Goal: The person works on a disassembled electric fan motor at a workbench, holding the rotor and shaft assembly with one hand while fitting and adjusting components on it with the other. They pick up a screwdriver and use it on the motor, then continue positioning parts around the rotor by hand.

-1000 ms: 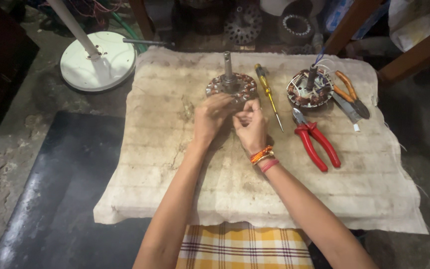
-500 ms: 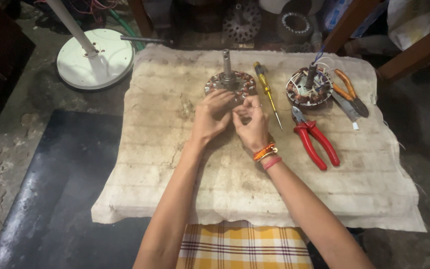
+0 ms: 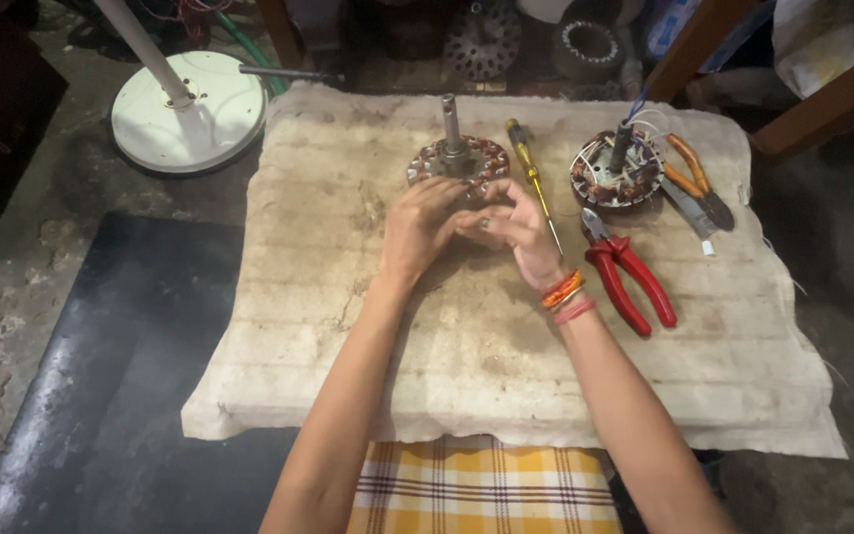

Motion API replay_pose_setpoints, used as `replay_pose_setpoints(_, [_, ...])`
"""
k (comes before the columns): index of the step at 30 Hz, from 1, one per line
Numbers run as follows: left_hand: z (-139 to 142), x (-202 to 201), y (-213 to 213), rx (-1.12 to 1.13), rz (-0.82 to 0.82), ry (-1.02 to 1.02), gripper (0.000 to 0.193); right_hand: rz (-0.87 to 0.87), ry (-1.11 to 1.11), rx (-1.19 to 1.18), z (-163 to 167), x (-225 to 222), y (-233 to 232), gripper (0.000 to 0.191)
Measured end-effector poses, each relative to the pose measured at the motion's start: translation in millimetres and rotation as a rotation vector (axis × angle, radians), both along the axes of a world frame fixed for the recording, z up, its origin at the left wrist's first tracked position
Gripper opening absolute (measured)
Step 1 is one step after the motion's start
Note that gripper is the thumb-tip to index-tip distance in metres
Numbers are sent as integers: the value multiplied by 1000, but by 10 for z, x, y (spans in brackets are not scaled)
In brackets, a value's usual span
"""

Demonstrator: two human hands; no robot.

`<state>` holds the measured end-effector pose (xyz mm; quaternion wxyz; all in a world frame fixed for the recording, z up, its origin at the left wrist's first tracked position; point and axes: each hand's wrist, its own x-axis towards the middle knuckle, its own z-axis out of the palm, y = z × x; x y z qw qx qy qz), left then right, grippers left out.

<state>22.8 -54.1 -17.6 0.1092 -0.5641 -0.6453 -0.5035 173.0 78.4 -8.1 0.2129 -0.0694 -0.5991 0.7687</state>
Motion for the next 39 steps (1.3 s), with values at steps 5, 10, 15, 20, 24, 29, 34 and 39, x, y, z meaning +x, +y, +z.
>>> replay_pose_setpoints(5, [18,27,10,30,22,8,34,216,-45,6,106,108,113,52])
replay_pose_setpoints(10, [53,34,0,40,4,28,28,397,-33,-157,126,133,197,65])
replay_pose_setpoints(15, [59,32,-8,42,8,38,29,420,10,-232,59,132,172,71])
replay_pose_setpoints(20, [26,43,1,36,45,106,29,376,-12,-222,51,103,193,69])
replay_pose_setpoints(24, [14,53,13,24,60,121,31,364,-11,-281,23,37,152,64])
replay_pose_setpoints(29, [57,75,11,22,78,105,30,265,18,-196,8,67,145,53])
replay_pose_setpoints(34, [101,54,-25,-12,14,-99,33,220,27,-202,-20,31,124,42])
replay_pose_setpoints(39, [8,-144,-101,-5,226,-121,69,202,22,-223,-56,-22,102,39])
